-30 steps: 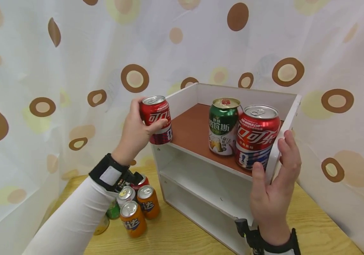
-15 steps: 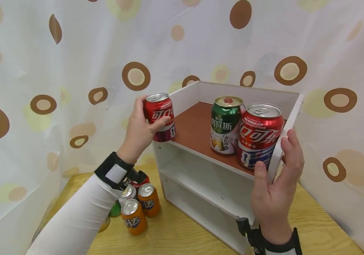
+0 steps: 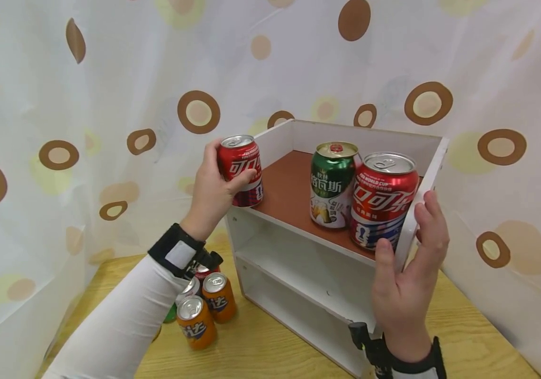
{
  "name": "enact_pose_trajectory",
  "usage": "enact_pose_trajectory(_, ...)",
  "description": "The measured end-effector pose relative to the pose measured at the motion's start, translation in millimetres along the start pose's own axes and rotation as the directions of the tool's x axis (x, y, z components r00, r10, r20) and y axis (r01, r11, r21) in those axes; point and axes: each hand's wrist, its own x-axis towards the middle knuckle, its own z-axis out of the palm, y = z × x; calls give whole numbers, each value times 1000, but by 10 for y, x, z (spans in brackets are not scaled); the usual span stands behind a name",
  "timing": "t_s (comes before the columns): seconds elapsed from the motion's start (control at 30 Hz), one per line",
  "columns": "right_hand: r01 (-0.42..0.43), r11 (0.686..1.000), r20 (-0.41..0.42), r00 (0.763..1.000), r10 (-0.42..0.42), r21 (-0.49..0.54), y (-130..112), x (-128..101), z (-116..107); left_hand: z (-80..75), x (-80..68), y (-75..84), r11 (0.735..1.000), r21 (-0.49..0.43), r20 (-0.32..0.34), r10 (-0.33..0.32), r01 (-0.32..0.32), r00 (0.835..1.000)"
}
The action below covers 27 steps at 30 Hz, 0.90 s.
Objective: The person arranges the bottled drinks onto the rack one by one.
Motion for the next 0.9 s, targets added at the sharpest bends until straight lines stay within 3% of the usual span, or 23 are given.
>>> enact_pose_trajectory(0.63, -3, 1000, -7, 1000, 3, 9, -1, 4, 5, 157, 43, -66, 999, 11, 1, 46, -46, 999)
enact_pose_trajectory(0.9, -1, 1000, -13, 1000, 1, 12, -4, 9, 13, 210, -54, -93, 997, 42, -2, 60, -59, 998)
